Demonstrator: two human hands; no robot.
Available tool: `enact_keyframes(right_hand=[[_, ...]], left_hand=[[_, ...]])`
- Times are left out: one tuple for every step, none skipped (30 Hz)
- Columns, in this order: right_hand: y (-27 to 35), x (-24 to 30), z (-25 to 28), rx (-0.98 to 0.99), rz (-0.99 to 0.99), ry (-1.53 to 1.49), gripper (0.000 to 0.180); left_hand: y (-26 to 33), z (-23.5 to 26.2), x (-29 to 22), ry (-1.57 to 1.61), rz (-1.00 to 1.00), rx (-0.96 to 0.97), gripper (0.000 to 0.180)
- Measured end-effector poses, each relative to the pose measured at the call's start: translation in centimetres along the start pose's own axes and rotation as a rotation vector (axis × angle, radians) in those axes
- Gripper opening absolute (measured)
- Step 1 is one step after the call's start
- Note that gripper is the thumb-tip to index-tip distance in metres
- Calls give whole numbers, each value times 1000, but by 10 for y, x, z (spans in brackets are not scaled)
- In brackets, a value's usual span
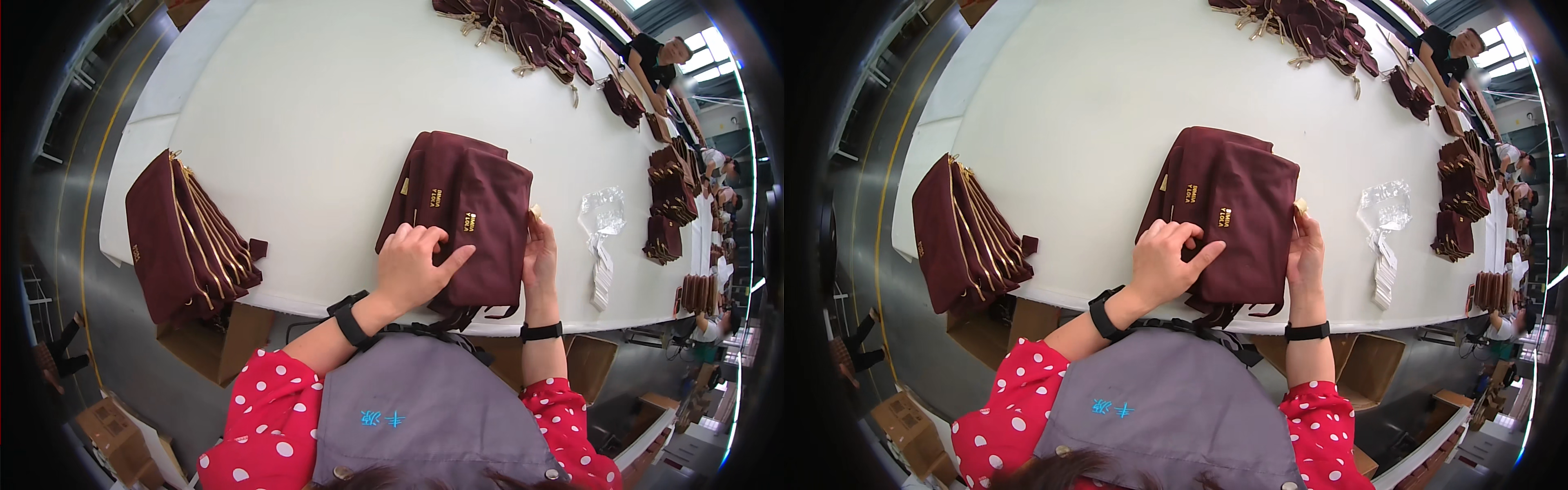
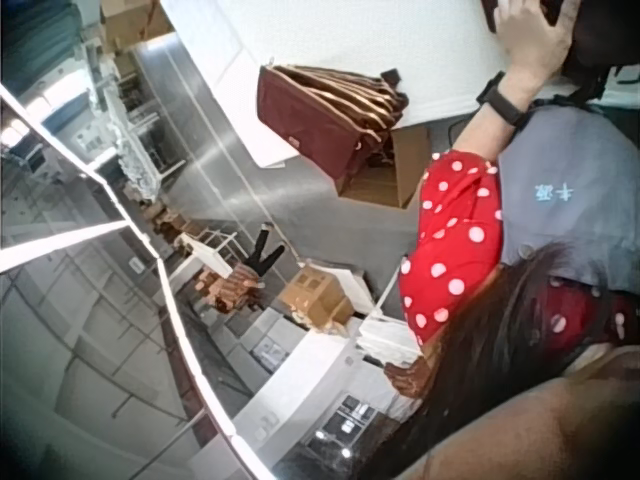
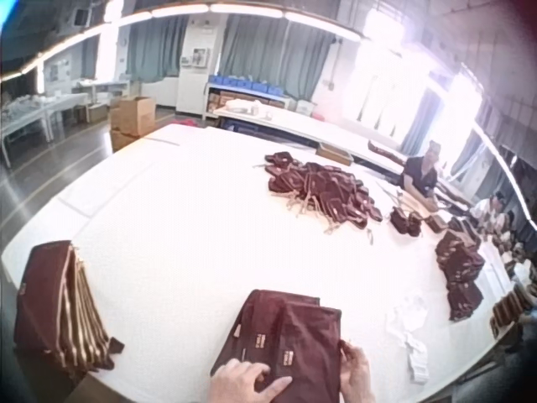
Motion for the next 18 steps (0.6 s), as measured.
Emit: enact_keyframes(right_hand=[[3,1,-12,12,36,-25,33],[4,3,-23,7,51,-2,32],[4,9,-39,-4,69,21,32],[2,17,-52,-16,97,48,31],[-3,19,-62,-3,100,69,31],[-9,19,-72,14,100,93,30],[-15,22,-78,33,102,117,30],[-24,16,-73,35,87,134,30],[-28,9,-69,2,63,122,28],[-32,3,-66,-30,38,111,26],[-36,-2,-63,-60,12,101,25],[-32,0,-67,-68,6,92,26],[-31,-2,-66,-63,12,86,26],[-30,-3,-64,-57,19,81,26],[-29,-5,-60,-50,25,74,27],[-29,-9,-59,-28,28,47,27],[-31,-13,-55,-4,31,21,27],[-32,-15,-46,10,39,-5,28]], left_hand=[[-2,-2,-6,-66,-15,33,35],[-4,-7,-6,35,-9,22,38],[-4,-3,-3,142,67,-20,37],[-6,2,-4,252,135,-62,37],[-9,5,-3,362,204,-103,37],[-11,8,6,285,182,-117,38],[-14,8,15,140,110,-156,39],[-13,-1,30,171,126,-154,42],[-14,0,34,200,147,-159,44],[-14,-1,35,227,160,-133,48],[-13,-3,34,253,174,-109,52],[-12,-3,32,283,197,-87,56],[-14,-3,32,407,264,-77,59],[-17,-4,31,533,330,-68,62],[-19,-6,32,658,393,-60,66],[-24,-9,36,801,410,-48,69],[-24,-11,32,702,370,3,69],[-29,-5,14,622,338,88,67]])
Point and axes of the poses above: each hand's wrist, its own y-axis away from the middle knuckle, its own z-axis out of the back of the hand, x = y × z, the point moved 5 cm from there along -y, towards the middle knuckle, and after that the axes turned 11 degrees about x, right-handed, at the moved point
